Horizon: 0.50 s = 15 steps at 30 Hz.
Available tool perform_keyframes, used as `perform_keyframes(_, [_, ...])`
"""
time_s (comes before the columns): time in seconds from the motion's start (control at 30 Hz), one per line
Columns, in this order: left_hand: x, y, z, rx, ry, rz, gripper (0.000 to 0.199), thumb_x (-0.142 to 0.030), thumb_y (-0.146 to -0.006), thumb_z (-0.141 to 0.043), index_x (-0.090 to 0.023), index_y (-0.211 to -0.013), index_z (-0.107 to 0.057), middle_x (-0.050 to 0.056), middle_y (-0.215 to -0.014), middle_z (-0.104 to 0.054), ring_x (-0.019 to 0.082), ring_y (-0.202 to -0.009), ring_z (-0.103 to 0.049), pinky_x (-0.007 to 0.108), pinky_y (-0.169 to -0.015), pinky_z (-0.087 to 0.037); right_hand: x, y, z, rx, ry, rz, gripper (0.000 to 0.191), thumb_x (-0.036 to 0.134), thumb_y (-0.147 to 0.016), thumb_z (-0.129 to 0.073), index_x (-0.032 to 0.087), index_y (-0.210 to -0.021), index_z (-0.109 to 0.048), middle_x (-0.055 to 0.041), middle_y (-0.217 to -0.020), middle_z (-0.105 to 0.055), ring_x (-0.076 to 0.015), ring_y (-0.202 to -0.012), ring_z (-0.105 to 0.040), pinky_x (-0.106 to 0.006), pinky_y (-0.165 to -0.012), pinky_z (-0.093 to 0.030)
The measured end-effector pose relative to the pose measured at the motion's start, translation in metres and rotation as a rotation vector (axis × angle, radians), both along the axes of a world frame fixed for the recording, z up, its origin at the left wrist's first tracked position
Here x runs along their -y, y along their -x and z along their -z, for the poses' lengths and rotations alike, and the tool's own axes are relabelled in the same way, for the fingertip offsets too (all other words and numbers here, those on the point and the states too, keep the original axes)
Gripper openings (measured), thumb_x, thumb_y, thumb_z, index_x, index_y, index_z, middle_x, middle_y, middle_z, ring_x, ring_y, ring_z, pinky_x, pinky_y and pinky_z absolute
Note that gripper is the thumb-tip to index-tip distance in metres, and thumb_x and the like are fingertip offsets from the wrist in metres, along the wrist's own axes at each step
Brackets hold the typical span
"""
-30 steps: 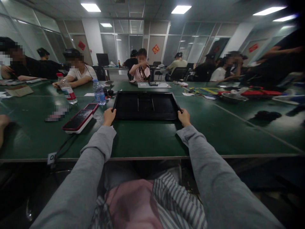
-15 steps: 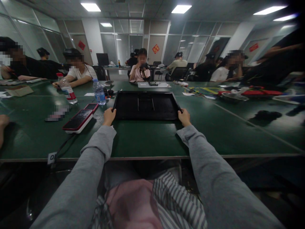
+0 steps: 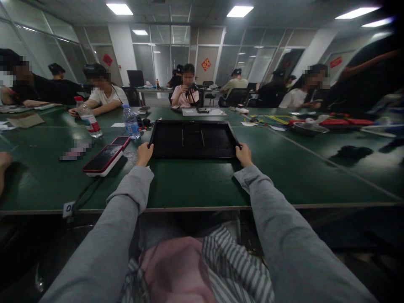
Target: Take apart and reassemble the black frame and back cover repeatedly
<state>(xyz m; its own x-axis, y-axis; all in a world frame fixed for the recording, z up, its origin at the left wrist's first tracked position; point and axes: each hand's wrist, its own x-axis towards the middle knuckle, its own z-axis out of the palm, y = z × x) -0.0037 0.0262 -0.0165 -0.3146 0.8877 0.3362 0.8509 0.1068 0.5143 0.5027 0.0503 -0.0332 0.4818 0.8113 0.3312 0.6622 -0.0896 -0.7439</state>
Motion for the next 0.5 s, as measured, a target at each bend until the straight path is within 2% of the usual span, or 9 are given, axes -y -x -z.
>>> perform_keyframes(0.3, [0.0012,-0.0004,-0.0003,0.013,0.000,-0.005,0.040,-0.038,-0.101,-0.050,-0.016,-0.127,-0.071,0.016,-0.126,-0.073,0.029,-0.120,-0.066,0.037,-0.103,-0.047,0.0000,0.0005,0.0018,0.012,-0.001,-0.009,0.040,0.028,-0.090,-0.053,0.014,-0.126,-0.065,-0.0177,-0.123,-0.069,-0.0283,-0.116,-0.063,-0.045,-0.106,-0.045])
perform_keyframes(0.5, [-0.0028,0.0043,0.0015,0.090,-0.019,-0.003,0.040,-0.039,-0.099,-0.054,-0.014,-0.124,-0.072,0.016,-0.126,-0.073,0.029,-0.120,-0.066,0.035,-0.102,-0.047,0.0034,-0.0014,-0.0053,-0.030,0.008,-0.008,0.041,0.028,-0.086,-0.057,0.014,-0.123,-0.066,-0.0159,-0.118,-0.070,-0.0270,-0.113,-0.065,-0.043,-0.106,-0.047])
